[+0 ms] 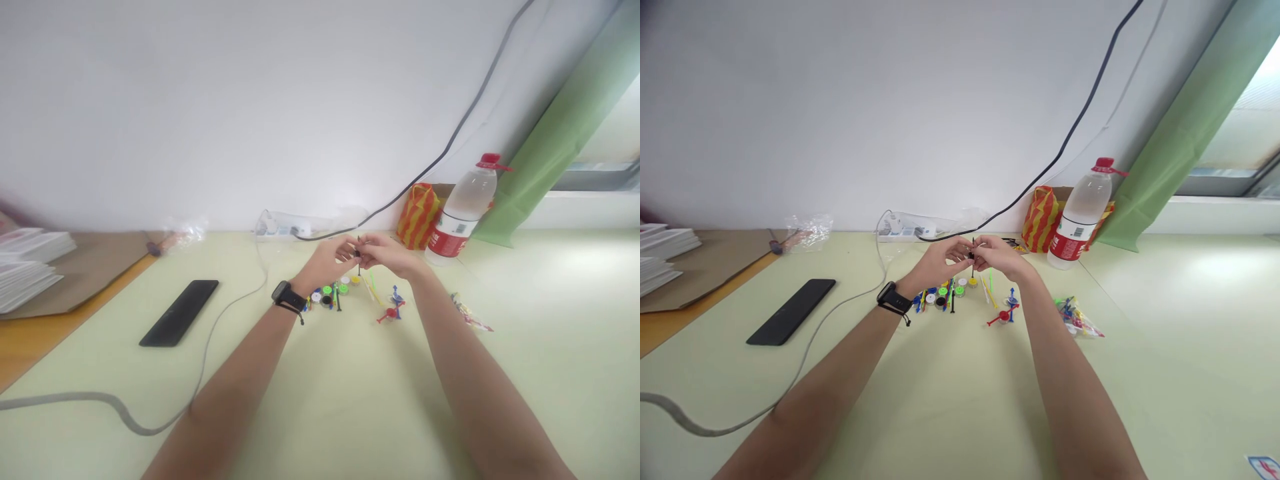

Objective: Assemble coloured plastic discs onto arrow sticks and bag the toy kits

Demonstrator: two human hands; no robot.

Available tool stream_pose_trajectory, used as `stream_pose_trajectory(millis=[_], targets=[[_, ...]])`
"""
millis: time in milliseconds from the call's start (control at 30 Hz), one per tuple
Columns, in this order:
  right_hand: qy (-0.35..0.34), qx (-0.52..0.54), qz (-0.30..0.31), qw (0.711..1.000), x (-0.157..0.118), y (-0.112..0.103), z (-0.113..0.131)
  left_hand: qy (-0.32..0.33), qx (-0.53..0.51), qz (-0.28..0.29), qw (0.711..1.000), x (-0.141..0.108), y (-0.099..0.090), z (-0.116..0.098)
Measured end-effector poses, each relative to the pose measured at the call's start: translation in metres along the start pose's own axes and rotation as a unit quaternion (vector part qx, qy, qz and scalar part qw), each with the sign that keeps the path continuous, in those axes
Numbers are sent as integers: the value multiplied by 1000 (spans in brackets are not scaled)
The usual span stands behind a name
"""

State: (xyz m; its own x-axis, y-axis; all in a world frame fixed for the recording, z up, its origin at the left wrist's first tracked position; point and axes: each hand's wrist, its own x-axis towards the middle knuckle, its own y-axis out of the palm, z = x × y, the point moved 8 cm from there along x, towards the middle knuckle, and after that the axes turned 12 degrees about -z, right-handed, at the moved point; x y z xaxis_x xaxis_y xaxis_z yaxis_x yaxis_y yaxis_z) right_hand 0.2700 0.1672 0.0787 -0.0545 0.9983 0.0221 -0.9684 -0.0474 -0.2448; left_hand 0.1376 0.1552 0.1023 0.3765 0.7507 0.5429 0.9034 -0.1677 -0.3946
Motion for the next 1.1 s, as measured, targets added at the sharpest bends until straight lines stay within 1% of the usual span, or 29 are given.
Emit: stream_pose_trajectory(millis=[67, 133, 300, 467, 600, 800, 867, 933, 1033, 1100], targets=[[-1, 36, 20, 999, -1, 1, 0, 2, -24, -11, 1000, 1, -1, -1], [-8, 50, 43, 998, -2, 2, 0, 5, -38, -14, 999, 2, -1, -2], [-23, 35, 62, 997, -6, 8, 1, -4, -30, -12, 999, 1, 1, 2], [20, 2, 54, 998, -1, 16, -15, -16, -28, -6, 999, -3, 7, 7], [37, -1, 62, 997, 0, 16, -22, -12, 2, 13, 1000, -6, 12, 8], [22, 49, 101, 993, -8, 13, -11, 4, 9, 15, 1000, -3, 7, 6], [8, 19, 93, 995, -8, 13, -10, 6, 10, 22, 1000, -3, 7, 6], [0, -24, 73, 997, -5, 14, -13, 8, 10, 25, 1000, -3, 7, 6], [9, -80, 34, 996, 1, 12, -23, 2, 8, 19, 1000, -4, 8, 8], [22, -134, 8, 991, 6, 7, -32, -6, 17, 30, 999, -7, 13, 11]])
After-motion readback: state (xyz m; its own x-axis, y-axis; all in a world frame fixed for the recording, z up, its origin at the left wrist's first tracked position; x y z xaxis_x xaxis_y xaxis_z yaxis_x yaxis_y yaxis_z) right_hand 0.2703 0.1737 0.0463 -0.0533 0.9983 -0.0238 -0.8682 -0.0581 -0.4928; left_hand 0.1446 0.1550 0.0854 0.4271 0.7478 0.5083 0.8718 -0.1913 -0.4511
